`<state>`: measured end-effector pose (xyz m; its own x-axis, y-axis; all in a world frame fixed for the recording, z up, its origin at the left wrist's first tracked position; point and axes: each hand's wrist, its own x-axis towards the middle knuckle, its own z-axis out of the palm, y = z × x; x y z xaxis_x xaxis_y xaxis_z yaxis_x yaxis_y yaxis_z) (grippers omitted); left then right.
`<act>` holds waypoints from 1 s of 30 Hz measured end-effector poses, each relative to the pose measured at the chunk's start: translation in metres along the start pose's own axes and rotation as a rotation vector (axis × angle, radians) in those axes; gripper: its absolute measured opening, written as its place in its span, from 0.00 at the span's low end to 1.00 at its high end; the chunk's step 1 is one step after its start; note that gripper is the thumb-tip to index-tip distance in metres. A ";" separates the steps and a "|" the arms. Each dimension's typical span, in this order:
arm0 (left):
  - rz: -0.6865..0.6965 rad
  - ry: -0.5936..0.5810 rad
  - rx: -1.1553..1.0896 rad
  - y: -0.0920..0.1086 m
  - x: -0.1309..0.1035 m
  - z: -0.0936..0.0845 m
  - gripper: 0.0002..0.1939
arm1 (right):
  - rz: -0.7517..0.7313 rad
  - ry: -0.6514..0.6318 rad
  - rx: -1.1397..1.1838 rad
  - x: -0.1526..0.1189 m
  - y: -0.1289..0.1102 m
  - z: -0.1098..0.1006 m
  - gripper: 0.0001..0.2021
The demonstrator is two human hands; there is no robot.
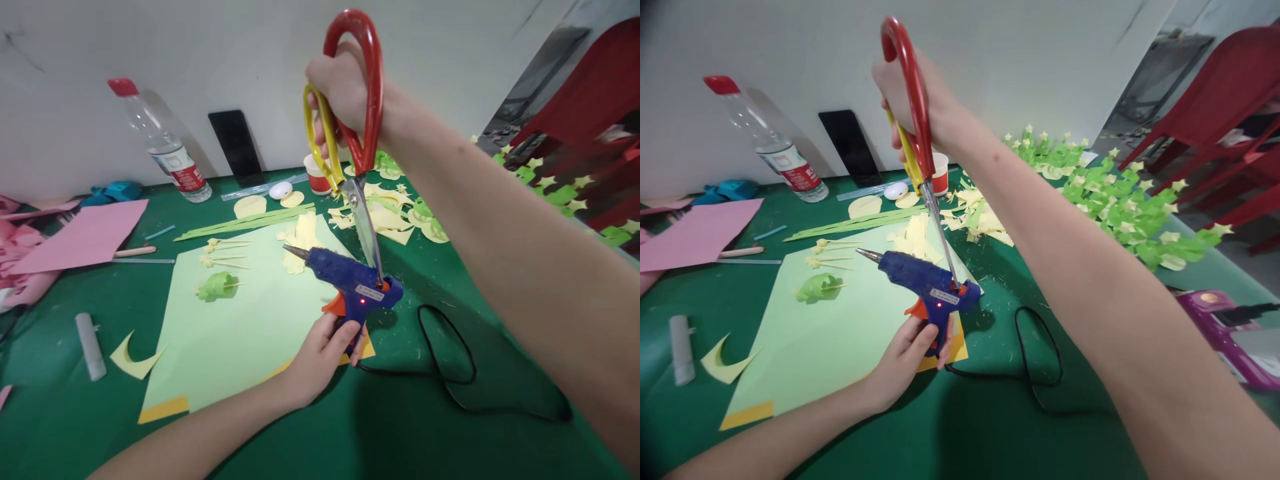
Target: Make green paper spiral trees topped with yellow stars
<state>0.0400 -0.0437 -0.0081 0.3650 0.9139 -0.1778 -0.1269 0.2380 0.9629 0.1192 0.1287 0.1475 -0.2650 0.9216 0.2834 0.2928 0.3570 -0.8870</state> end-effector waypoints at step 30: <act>0.047 0.073 -0.256 -0.004 0.002 0.000 0.18 | -0.404 0.125 0.199 -0.014 -0.022 0.004 0.15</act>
<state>0.0419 -0.0426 -0.0126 0.2864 0.9451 -0.1572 -0.3745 0.2615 0.8896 0.1126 0.1068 0.1613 -0.2051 0.7306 0.6513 0.0043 0.6661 -0.7458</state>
